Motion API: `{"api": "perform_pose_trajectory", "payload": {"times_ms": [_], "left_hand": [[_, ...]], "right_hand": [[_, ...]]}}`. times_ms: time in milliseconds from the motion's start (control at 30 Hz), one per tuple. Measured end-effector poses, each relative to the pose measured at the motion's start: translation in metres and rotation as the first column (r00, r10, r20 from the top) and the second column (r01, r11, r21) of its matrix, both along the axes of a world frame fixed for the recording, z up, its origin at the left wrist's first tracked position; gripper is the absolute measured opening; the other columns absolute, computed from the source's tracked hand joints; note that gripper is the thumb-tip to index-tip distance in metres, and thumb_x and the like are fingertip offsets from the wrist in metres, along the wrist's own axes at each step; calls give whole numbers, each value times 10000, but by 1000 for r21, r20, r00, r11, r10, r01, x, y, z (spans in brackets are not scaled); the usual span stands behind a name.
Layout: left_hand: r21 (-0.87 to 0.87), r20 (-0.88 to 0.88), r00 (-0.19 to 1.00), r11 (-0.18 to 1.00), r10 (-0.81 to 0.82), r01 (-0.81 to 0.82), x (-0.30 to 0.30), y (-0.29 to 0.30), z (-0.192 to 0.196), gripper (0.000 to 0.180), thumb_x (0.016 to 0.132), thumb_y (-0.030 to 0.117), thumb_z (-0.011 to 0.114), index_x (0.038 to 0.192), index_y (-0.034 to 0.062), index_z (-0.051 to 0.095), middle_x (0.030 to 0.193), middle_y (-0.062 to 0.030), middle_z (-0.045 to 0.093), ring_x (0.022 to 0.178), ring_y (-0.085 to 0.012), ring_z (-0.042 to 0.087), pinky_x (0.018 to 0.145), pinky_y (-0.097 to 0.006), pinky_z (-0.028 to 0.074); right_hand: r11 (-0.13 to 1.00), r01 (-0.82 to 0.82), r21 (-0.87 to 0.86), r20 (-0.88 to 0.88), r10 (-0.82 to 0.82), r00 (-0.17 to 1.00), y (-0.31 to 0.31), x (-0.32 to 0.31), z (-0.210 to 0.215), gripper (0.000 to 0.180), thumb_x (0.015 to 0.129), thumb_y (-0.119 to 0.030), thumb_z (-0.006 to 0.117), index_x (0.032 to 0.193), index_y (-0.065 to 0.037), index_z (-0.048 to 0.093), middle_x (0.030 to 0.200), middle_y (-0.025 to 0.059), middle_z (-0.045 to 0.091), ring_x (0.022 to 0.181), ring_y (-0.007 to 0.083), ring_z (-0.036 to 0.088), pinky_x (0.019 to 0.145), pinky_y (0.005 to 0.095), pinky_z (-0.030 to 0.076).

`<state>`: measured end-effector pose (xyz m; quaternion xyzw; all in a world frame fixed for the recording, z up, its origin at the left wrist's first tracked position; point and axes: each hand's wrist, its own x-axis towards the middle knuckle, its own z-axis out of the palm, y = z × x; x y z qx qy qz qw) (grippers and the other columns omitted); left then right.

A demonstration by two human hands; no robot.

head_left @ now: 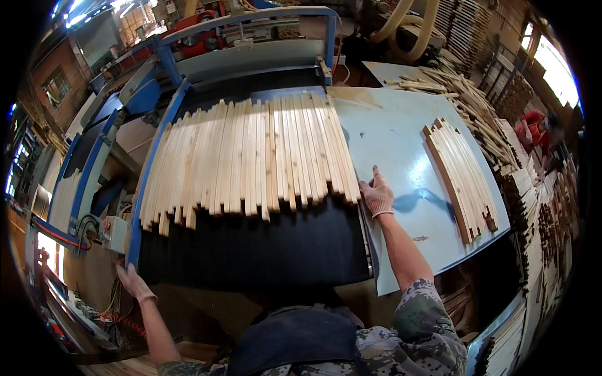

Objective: The person picks up bundles of wooden slats from a table and places them onto a conveyor belt. They move wood slats between work surfaces and organize them into stacks by hand.

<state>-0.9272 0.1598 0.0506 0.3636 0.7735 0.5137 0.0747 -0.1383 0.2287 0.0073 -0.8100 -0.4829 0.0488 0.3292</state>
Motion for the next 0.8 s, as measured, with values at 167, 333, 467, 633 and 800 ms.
{"api": "perform_pose_trajectory", "payload": {"times_ms": [167, 333, 467, 633, 800], "left_hand": [[27, 463, 858, 963, 225, -267, 17, -108, -124, 591, 1007, 284, 534, 1522, -3, 498, 1564, -179, 491, 1429, -304, 462, 1198, -404, 324], [-640, 687, -477, -146, -548, -754, 98, -212, -236, 419, 1044, 241, 454, 1400, 153, 657, 1405, -60, 659, 1320, -260, 584, 1098, -441, 433], [-932, 361, 372, -317, -855, 176, 163, -247, -294, 383, 1044, 223, 478, 1351, 180, 702, 1392, -65, 673, 1305, -268, 610, 1068, -442, 475], [-937, 325, 566, -174, -758, 304, 210, -254, -321, 343, 1019, 208, 563, 1325, 162, 713, 1420, -116, 650, 1292, -300, 632, 1040, -427, 521], [-951, 296, 256, -310, -920, -14, 250, -225, -318, 425, 1031, 192, 522, 1437, 184, 646, 1504, -83, 599, 1327, -292, 615, 1029, -410, 542]], "right_hand": [[1000, -11, -20, -28, 11, 1000, -14, -8, -12, 745, 906, -383, 738, 1533, -58, 501, 932, 92, 673, 897, 287, 675, 826, 436, 536], [999, -41, 7, -47, 41, 998, -9, -18, -8, 694, 915, -364, 711, 1513, -60, 530, 935, 89, 671, 893, 288, 676, 828, 438, 537], [999, -36, 28, -22, 37, 999, -11, -1, -13, 669, 915, -347, 699, 1499, -60, 545, 930, 94, 675, 887, 300, 681, 824, 450, 542], [997, -74, 3, -55, 74, 996, -13, -1, -9, 623, 929, -324, 691, 1485, -76, 560, 955, 101, 693, 916, 307, 692, 833, 451, 546], [987, -151, 59, -42, 154, 987, -19, 0, -16, 615, 926, -316, 696, 1477, -76, 565, 964, 102, 689, 917, 308, 690, 837, 450, 545]]}}
